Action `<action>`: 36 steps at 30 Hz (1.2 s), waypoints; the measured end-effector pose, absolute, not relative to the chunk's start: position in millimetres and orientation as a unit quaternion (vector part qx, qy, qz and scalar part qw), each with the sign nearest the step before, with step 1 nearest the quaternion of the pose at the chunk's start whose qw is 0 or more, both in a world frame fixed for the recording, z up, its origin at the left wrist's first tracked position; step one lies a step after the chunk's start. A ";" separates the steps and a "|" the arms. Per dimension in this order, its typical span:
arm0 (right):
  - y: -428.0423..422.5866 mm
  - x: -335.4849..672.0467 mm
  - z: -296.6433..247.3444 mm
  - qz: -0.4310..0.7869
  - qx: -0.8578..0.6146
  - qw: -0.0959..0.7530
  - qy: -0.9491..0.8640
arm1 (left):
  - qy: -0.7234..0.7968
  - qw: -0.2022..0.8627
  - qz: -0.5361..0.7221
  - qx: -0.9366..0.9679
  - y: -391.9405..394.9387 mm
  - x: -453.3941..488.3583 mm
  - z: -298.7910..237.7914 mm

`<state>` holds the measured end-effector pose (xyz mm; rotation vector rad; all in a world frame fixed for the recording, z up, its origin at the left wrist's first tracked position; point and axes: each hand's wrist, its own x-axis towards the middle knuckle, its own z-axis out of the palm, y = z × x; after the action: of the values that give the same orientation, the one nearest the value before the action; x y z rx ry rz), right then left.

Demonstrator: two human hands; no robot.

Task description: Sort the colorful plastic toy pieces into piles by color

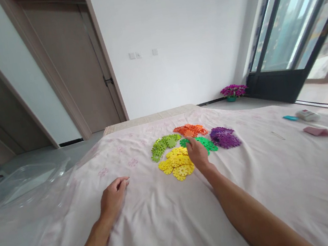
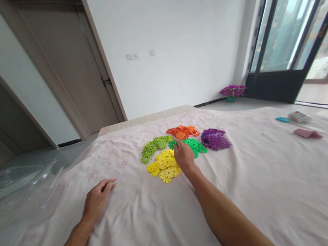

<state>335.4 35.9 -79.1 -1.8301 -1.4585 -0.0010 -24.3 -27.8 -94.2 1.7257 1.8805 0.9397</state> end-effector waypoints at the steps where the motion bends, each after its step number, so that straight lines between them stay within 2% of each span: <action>1: 39.3 348.7 -81.5 -0.003 -0.739 0.385 -0.553 | 0.677 0.209 0.336 0.620 -27.9 -24.4 -94.1; 7: 42.6 386.2 -96.1 -0.068 -0.757 0.396 -0.515 | 0.674 0.207 0.339 0.624 -26.9 -25.2 -95.9; 11: 38.5 371.8 -98.0 -0.089 -0.703 0.405 -0.578 | 0.673 0.203 0.340 0.625 -26.5 -25.4 -96.1; 17: 32.1 341.2 -96.0 -0.040 -0.685 0.252 -0.682 | 0.673 0.206 0.338 0.625 -27.0 -25.2 -95.2; 20: 29.4 337.1 -93.6 -0.031 -0.701 0.215 -0.679 | 0.672 0.206 0.338 0.626 -26.8 -25.3 -95.7; 25: 25.4 333.7 -93.2 -0.009 -0.697 0.216 -0.684 | 0.672 0.205 0.333 0.629 -26.0 -25.4 -96.1; 36: 29.2 328.6 -97.7 0.003 -0.655 0.272 -0.705 | 0.673 0.202 0.329 0.631 -24.6 -28.0 -99.4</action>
<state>328.6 29.2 -97.7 -1.7631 -1.8988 0.0091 -28.0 -24.6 -99.4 1.7624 1.8786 0.9183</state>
